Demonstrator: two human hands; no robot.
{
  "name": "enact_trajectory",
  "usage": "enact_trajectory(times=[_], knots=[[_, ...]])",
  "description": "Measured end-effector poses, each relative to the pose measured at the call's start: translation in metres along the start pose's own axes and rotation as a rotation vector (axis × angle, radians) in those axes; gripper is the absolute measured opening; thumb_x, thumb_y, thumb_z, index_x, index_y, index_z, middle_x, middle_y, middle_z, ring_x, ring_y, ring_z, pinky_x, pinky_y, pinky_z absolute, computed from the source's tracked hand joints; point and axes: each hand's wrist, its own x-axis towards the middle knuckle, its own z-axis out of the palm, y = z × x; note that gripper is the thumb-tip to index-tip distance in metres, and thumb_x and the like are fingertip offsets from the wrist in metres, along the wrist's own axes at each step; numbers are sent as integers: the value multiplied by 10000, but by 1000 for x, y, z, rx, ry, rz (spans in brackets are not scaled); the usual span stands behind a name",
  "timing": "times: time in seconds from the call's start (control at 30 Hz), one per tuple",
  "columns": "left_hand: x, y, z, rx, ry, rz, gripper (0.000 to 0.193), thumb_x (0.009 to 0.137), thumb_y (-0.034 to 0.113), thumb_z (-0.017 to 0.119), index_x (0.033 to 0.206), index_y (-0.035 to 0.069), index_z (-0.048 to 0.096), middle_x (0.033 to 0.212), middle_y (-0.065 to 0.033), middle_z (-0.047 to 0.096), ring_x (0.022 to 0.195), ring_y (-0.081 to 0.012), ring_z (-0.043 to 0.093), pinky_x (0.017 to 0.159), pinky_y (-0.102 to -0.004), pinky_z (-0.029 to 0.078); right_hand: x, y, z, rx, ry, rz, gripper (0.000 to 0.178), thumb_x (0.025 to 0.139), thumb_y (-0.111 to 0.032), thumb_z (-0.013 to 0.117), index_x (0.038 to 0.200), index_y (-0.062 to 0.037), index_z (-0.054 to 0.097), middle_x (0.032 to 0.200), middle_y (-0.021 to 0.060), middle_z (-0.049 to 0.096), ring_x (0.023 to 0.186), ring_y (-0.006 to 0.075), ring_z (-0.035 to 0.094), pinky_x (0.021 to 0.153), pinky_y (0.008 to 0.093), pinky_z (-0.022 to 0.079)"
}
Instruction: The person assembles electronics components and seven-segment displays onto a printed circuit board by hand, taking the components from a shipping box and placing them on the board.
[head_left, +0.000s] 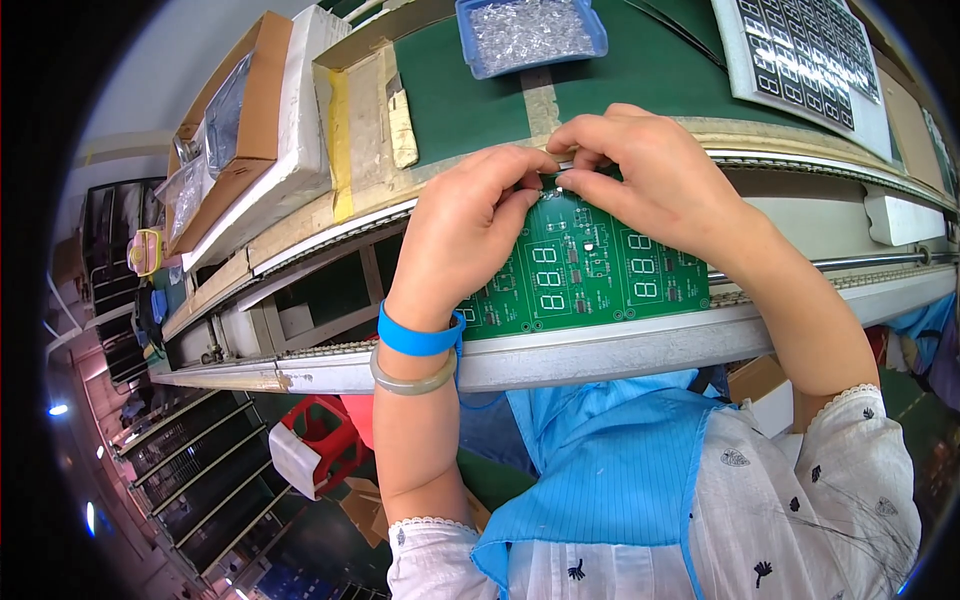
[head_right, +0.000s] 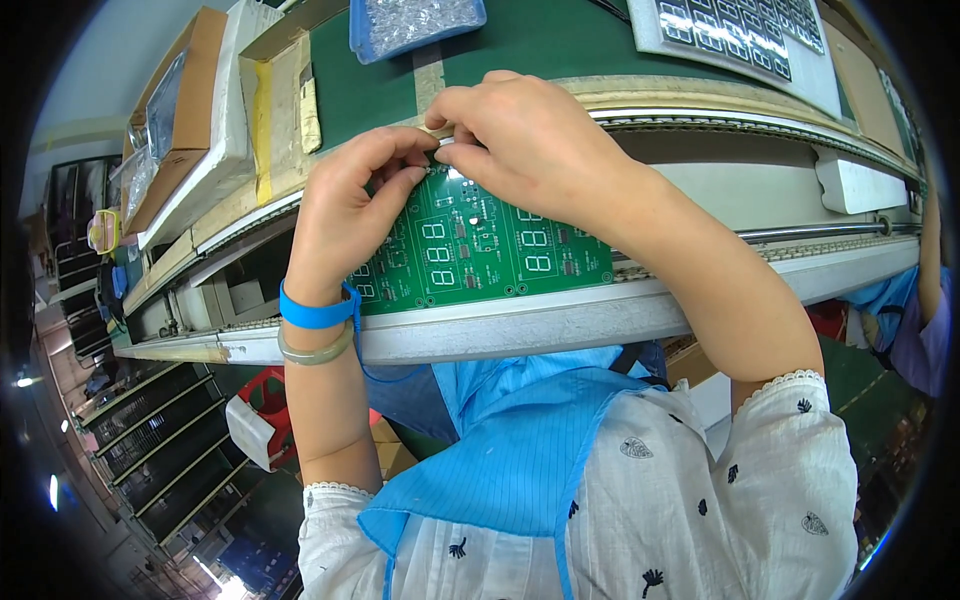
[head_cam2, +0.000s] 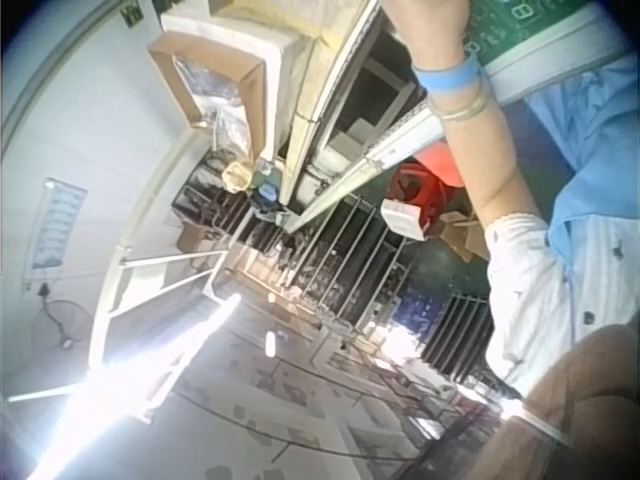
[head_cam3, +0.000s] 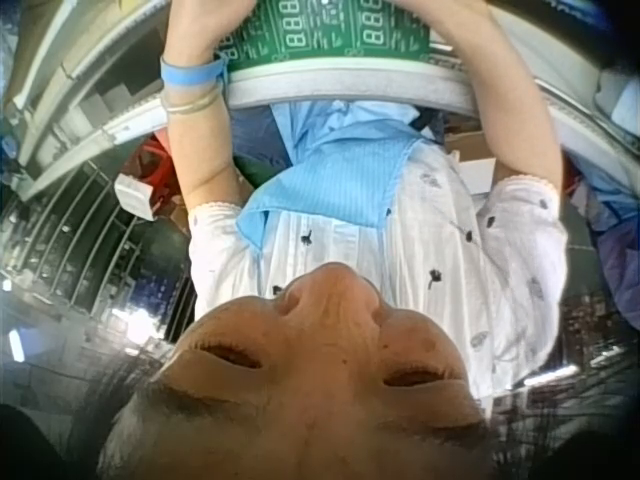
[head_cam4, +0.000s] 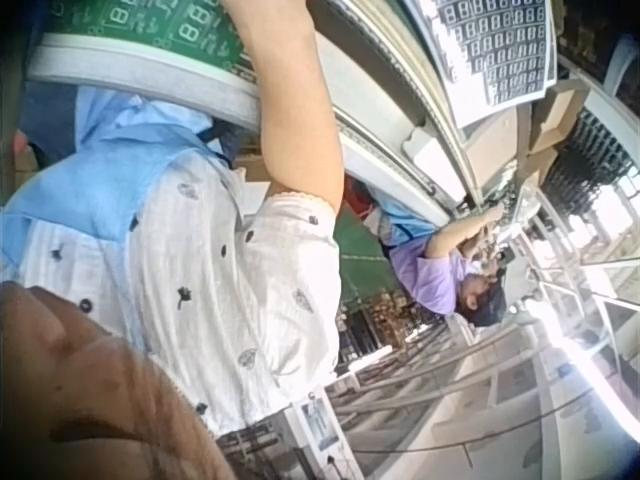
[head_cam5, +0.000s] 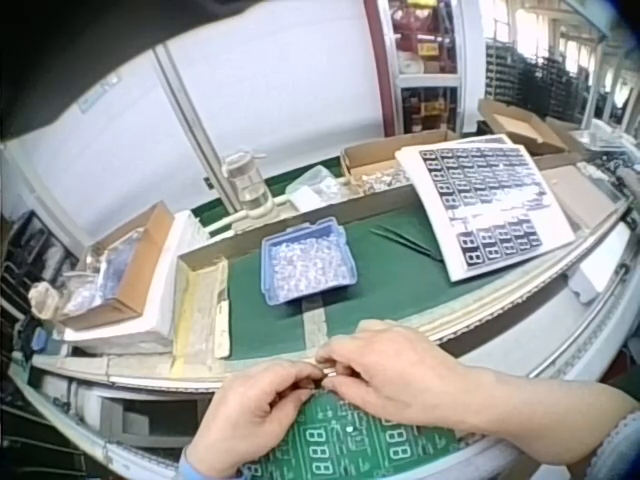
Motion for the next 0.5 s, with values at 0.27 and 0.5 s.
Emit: enact_trajectory(times=[0.27,0.5], knots=[[-1,6,0,-33,29,-62,259,815,-9,675,1064,60,674,827,-111,667,687,-250,639,632,-347,515,1,-2,-1,-6,-11,16,221,835,-151,674,1013,-20,676,788,129,693,841,346,647,748,458,517],[0,9,3,-35,40,-107,193,805,-2,691,993,38,674,802,-113,663,665,-239,635,625,-335,515,2,-4,-5,50,-3,40,229,840,-172,687,1029,-43,684,784,125,691,826,333,646,736,441,516]])
